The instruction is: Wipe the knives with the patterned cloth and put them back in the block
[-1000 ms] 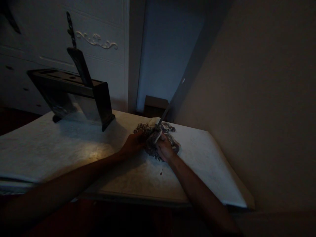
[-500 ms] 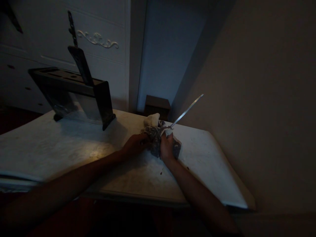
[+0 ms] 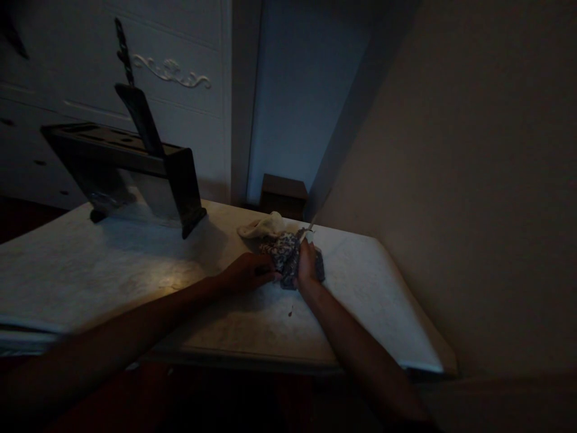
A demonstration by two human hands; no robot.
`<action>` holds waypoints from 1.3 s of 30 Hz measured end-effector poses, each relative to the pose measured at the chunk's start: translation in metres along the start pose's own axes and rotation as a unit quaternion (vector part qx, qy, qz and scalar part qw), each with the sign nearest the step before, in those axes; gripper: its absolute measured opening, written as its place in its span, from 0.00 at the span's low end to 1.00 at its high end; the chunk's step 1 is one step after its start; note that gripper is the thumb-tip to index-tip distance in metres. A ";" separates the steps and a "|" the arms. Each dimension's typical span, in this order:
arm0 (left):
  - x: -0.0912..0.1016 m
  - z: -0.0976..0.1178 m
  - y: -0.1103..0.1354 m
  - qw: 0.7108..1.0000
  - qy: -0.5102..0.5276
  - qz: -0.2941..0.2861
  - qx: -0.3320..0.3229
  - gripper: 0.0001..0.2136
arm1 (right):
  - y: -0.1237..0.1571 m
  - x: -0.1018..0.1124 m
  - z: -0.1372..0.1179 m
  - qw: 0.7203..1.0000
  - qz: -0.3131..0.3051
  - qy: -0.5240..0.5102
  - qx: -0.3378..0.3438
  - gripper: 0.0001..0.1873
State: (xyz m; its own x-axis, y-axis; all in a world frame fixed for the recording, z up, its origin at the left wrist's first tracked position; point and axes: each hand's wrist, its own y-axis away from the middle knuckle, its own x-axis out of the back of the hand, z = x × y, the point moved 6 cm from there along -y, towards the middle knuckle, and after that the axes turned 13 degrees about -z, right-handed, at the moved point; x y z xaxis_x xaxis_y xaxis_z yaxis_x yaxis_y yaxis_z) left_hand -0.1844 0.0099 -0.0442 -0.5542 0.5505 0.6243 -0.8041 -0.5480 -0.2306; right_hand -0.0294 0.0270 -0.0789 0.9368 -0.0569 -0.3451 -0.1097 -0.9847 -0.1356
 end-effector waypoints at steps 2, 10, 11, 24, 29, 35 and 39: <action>0.003 -0.001 0.000 1.000 0.020 0.016 0.014 0.10 | 0.002 -0.003 0.000 0.999 0.026 -0.025 -0.013 0.13; 0.009 -0.019 0.002 0.984 0.127 0.091 0.085 0.15 | 0.003 -0.018 -0.010 1.000 0.011 -0.027 -0.008 0.10; 0.008 -0.021 0.002 0.982 0.136 0.093 0.095 0.15 | 0.004 -0.019 -0.010 1.000 0.001 -0.028 -0.010 0.10; 0.015 -0.027 0.002 0.980 0.100 0.093 0.146 0.19 | 0.007 -0.032 -0.003 0.996 -0.074 0.023 -0.032 0.07; 0.015 -0.029 -0.001 0.976 0.108 0.039 0.183 0.17 | 0.009 -0.035 -0.005 0.995 -0.081 0.048 -0.031 0.09; 0.012 -0.030 -0.005 0.955 0.232 0.013 0.185 0.16 | 0.010 -0.038 -0.006 0.996 -0.073 0.024 -0.047 0.12; 0.009 -0.036 -0.006 0.911 0.360 0.015 0.198 0.16 | 0.008 -0.038 -0.007 0.997 -0.070 0.020 -0.040 0.15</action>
State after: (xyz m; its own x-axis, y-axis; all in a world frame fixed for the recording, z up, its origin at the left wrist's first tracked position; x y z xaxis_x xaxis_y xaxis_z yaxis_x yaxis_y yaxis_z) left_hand -0.1920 0.0409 -0.0636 -0.6873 0.7236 -0.0632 -0.7241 -0.6759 0.1372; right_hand -0.0637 0.0196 -0.0603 0.9539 0.0772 -0.2899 0.0488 -0.9934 -0.1041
